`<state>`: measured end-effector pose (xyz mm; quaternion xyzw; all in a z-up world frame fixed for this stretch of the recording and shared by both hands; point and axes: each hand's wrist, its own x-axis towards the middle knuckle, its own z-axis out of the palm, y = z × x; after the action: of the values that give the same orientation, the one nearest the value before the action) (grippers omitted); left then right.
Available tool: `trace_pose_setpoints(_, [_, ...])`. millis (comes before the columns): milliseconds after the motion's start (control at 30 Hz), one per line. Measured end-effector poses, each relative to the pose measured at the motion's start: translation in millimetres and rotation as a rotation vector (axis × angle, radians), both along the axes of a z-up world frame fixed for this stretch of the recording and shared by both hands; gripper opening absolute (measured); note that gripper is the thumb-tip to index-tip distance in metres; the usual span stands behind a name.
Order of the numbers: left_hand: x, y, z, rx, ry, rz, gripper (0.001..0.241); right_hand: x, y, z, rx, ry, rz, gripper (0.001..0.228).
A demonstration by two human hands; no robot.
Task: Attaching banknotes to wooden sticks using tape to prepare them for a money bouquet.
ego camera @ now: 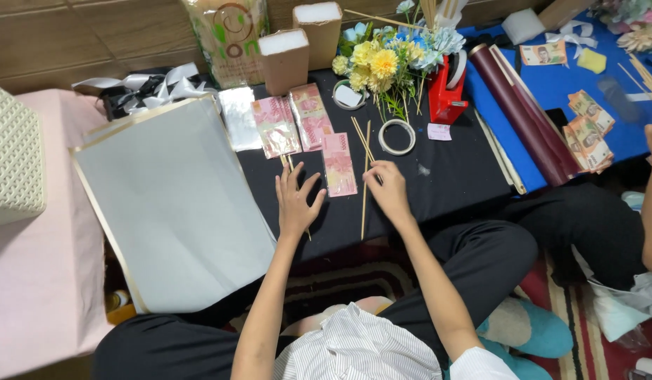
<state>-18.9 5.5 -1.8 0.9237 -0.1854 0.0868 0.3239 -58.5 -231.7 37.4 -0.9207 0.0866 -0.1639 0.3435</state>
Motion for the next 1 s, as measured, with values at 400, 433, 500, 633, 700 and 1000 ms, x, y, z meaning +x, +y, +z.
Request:
trace_pose_setpoints(400, [3, -3, 14, 0.096, 0.066, -0.019, 0.044, 167, -188, 120, 0.284, -0.509, -0.206, 0.008])
trace_pose_setpoints(433, [1, -4, 17, 0.096, 0.059, -0.019, 0.044, 180, -193, 130, 0.284, -0.516, -0.205, 0.008])
trace_pose_setpoints(500, [1, -8, 24, -0.067, -0.009, -0.031, 0.044, 206, -205, 151, 0.055, -0.576, -0.131, 0.005])
trace_pose_setpoints(633, [4, -11, 21, -0.032, 0.015, -0.023, 0.046, 247, -212, 176, -0.108, -0.677, -0.114, 0.005])
trace_pose_setpoints(700, [4, -11, 18, -0.024, 0.064, -0.014, 0.047, 264, -213, 180, -0.272, -0.75, -0.071, 0.005])
trace_pose_setpoints(1000, [7, -11, 19, -0.035, 0.127, -0.007, 0.05, 313, -227, 125, -0.358, -0.621, -0.144, 0.003])
